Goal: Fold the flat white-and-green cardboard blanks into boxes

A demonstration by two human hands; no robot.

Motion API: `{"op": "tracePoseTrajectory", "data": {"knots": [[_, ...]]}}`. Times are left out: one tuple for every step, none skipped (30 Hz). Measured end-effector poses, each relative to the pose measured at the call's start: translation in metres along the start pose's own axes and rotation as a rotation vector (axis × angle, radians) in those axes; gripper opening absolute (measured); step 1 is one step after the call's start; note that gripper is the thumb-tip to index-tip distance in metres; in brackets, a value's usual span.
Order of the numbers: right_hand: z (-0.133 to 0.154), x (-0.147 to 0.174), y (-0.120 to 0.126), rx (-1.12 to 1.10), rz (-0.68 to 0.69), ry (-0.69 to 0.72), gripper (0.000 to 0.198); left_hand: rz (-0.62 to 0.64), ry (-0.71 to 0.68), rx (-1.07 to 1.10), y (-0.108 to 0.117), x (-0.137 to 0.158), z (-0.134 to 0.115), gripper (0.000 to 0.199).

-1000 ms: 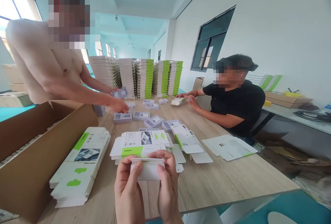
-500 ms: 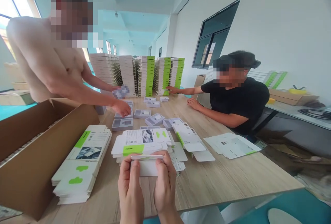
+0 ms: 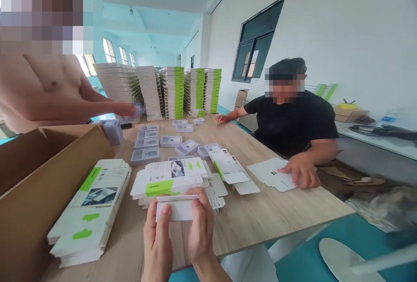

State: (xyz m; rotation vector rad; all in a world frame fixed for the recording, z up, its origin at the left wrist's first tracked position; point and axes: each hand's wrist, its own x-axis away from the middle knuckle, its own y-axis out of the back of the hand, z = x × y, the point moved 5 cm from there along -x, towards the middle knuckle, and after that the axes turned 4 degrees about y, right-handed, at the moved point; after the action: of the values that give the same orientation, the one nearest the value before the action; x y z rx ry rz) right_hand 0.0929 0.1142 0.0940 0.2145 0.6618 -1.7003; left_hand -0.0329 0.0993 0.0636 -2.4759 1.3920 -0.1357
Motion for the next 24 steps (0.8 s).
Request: {"op": "tracePoseTrajectory", "data": {"knots": [[-0.001, -0.001, -0.001, -0.004, -0.006, 0.003, 0.024, 0.031, 0.042, 0.021, -0.002, 0.000, 0.003, 0.056], [-0.002, -0.001, -0.002, -0.009, -0.008, 0.006, 0.024, 0.061, 0.083, 0.040, -0.004, -0.001, 0.006, 0.058], [-0.003, -0.002, -0.003, -0.015, -0.005, 0.009, 0.024, 0.077, 0.106, 0.054, -0.005, 0.000, 0.007, 0.059], [-0.004, -0.002, -0.004, -0.019, -0.001, 0.012, 0.025, 0.078, 0.106, 0.061, -0.005, 0.000, 0.007, 0.058], [-0.005, -0.003, -0.004, -0.021, 0.002, 0.018, 0.025, 0.071, 0.092, 0.066, -0.006, 0.000, 0.006, 0.057], [-0.005, -0.003, -0.004, -0.020, 0.003, 0.026, 0.025, 0.062, 0.070, 0.066, -0.006, 0.000, 0.004, 0.055], [-0.006, -0.003, -0.003, -0.018, 0.000, 0.036, 0.025, 0.056, 0.042, 0.057, -0.006, 0.001, 0.002, 0.053], [-0.006, -0.002, -0.002, -0.015, -0.003, 0.048, 0.024, 0.056, 0.013, 0.041, -0.006, 0.001, 0.000, 0.051], [-0.005, -0.001, -0.001, -0.011, -0.006, 0.060, 0.022, 0.061, -0.014, 0.019, -0.006, 0.002, -0.001, 0.048], [-0.005, 0.001, 0.000, -0.008, -0.010, 0.068, 0.020, 0.065, -0.036, -0.006, -0.006, 0.002, -0.002, 0.045], [-0.005, 0.003, 0.001, -0.005, -0.012, 0.069, 0.019, 0.070, -0.050, -0.030, -0.005, 0.002, -0.002, 0.043], [-0.004, 0.005, 0.001, -0.004, -0.014, 0.060, 0.018, 0.072, -0.061, -0.044, -0.004, 0.002, -0.002, 0.043], [-0.004, 0.007, 0.002, -0.004, -0.016, 0.041, 0.018, 0.075, -0.069, -0.050, -0.004, 0.002, -0.001, 0.045], [-0.004, 0.008, 0.002, -0.005, -0.020, 0.015, 0.017, 0.080, -0.077, -0.049, -0.003, 0.002, 0.001, 0.048], [-0.005, 0.009, 0.002, -0.007, -0.026, -0.014, 0.017, 0.091, -0.088, -0.049, -0.002, 0.002, 0.002, 0.050], [-0.005, 0.009, 0.002, -0.011, -0.032, -0.043, 0.018, 0.111, -0.098, -0.049, -0.003, 0.002, 0.004, 0.050], [-0.006, 0.007, 0.002, -0.017, -0.036, -0.069, 0.020, 0.139, -0.106, -0.052, -0.004, 0.002, 0.006, 0.049], [-0.006, 0.005, 0.002, -0.024, -0.040, -0.092, 0.021, 0.169, -0.113, -0.058, -0.005, 0.002, 0.008, 0.048], [-0.005, 0.002, 0.002, -0.033, -0.042, -0.114, 0.022, 0.198, -0.121, -0.065, -0.006, 0.002, 0.009, 0.047], [-0.004, -0.001, 0.002, -0.045, -0.041, -0.134, 0.023, 0.222, -0.132, -0.074, -0.006, 0.001, 0.010, 0.047], [-0.002, -0.005, 0.003, -0.061, -0.036, -0.153, 0.024, 0.241, -0.145, -0.082, -0.006, 0.000, 0.010, 0.048], [0.001, -0.010, 0.003, -0.077, -0.028, -0.171, 0.024, 0.252, -0.163, -0.091, -0.005, -0.002, 0.009, 0.049], [0.006, -0.014, 0.003, -0.092, -0.017, -0.185, 0.024, 0.259, -0.181, -0.097, -0.004, -0.005, 0.007, 0.050], [0.011, -0.017, 0.003, -0.113, -0.004, -0.205, 0.027, 0.264, -0.201, -0.111, -0.002, -0.008, 0.004, 0.050]]}}
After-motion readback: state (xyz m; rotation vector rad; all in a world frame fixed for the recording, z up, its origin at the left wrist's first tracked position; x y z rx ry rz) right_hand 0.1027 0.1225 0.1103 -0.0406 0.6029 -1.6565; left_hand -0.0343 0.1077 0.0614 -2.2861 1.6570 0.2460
